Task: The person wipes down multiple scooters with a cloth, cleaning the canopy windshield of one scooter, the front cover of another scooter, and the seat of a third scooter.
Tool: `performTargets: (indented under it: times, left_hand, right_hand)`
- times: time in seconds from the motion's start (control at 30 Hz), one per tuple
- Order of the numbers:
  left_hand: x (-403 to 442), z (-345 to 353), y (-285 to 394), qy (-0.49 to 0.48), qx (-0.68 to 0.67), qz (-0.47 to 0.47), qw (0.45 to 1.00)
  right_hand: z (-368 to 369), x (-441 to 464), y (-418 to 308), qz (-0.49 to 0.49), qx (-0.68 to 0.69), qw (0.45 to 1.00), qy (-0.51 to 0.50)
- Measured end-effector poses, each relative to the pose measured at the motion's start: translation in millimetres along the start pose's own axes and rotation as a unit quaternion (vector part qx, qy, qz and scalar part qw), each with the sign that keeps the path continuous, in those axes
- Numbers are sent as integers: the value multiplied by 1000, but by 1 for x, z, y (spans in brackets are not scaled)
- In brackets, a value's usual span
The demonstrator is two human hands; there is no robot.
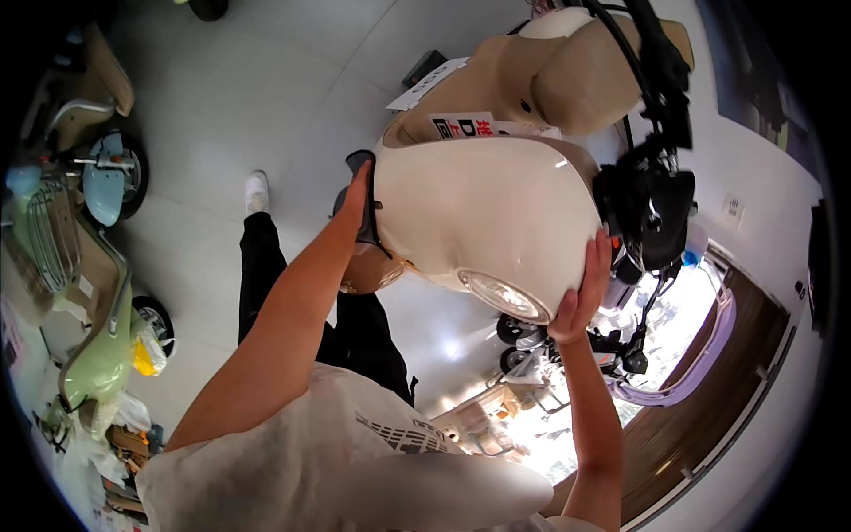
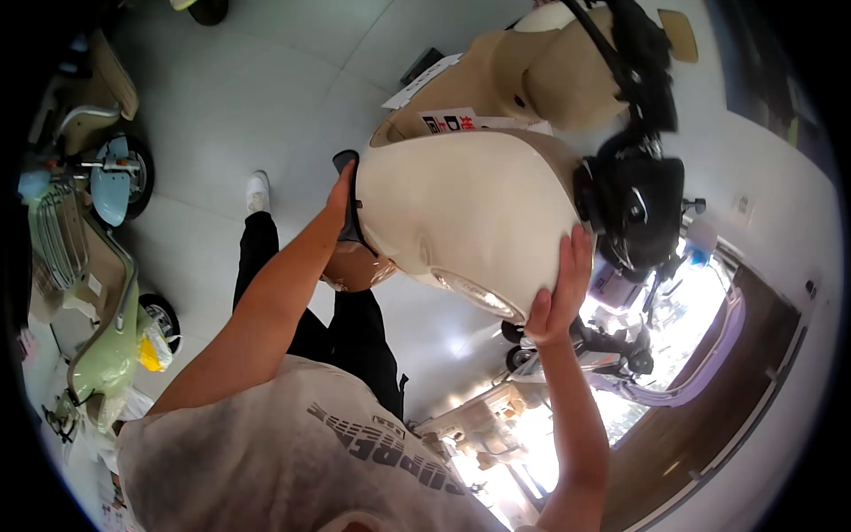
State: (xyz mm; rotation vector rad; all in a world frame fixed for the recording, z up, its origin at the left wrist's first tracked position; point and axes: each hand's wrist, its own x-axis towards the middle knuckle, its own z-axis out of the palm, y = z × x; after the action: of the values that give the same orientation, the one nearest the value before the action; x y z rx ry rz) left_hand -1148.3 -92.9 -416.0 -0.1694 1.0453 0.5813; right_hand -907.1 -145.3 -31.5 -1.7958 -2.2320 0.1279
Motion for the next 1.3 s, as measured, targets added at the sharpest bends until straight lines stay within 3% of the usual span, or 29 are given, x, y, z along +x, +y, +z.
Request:
performTargets:
  times: [0.1,0.17,0.23,0.3,0.4,0.5,0.6,0.67,0.77,0.83,0.9,0.97,1.03,1.13,1.2,1.23,1.3]
  left_hand:
    - [3,-12,-35,5,-82,5,997]
    - [-8,-6,-40,9,-67,5,998]
    - [6,-10,-54,-21,-111,84,990]
    - [-7,8,-53,11,-92,88,992]
    - [-19,39,-39,147,22,160,976]
    - [-66,84,-15,226,299,275,886]
    - [-121,128,10,159,360,328,859]
    - [-111,134,24,138,389,342,844]
    - [-102,130,43,50,362,339,867]
    - [-168,168,66,-79,289,251,920]
    - [-176,186,73,-53,319,253,912]
    - [-165,198,86,-147,390,405,814]
    - [-162,211,92,-139,457,484,734]
    - [-164,218,100,-112,487,508,701]
    - [-169,217,108,-168,443,417,776]
    - [-172,216,109,-169,444,420,773]
    - [-174,212,109,-190,377,378,824]
  right_hand:
    - [-2,-1,-2,-5,8,1000,9]
    - [-3,1,-3,-7,4,1000,10]
    - [-4,3,-9,4,13,1000,22]
    - [-4,1,-10,20,8,999,25]
    - [-4,5,-13,19,21,999,45]
    - [-3,8,-16,29,26,997,67]
    - [3,8,-17,20,32,996,75]
    - [5,8,-19,26,32,995,90]
    - [13,12,-21,29,31,993,109]
    - [17,16,-23,27,18,993,117]
    - [21,18,-22,31,14,991,129]
    - [25,22,-26,40,11,990,132]
    - [28,26,-28,51,19,988,143]
    - [32,31,-29,59,18,987,151]
    - [36,34,-30,66,11,987,147]
    - [37,34,-31,66,11,986,152]
    - [38,35,-32,71,8,986,151]
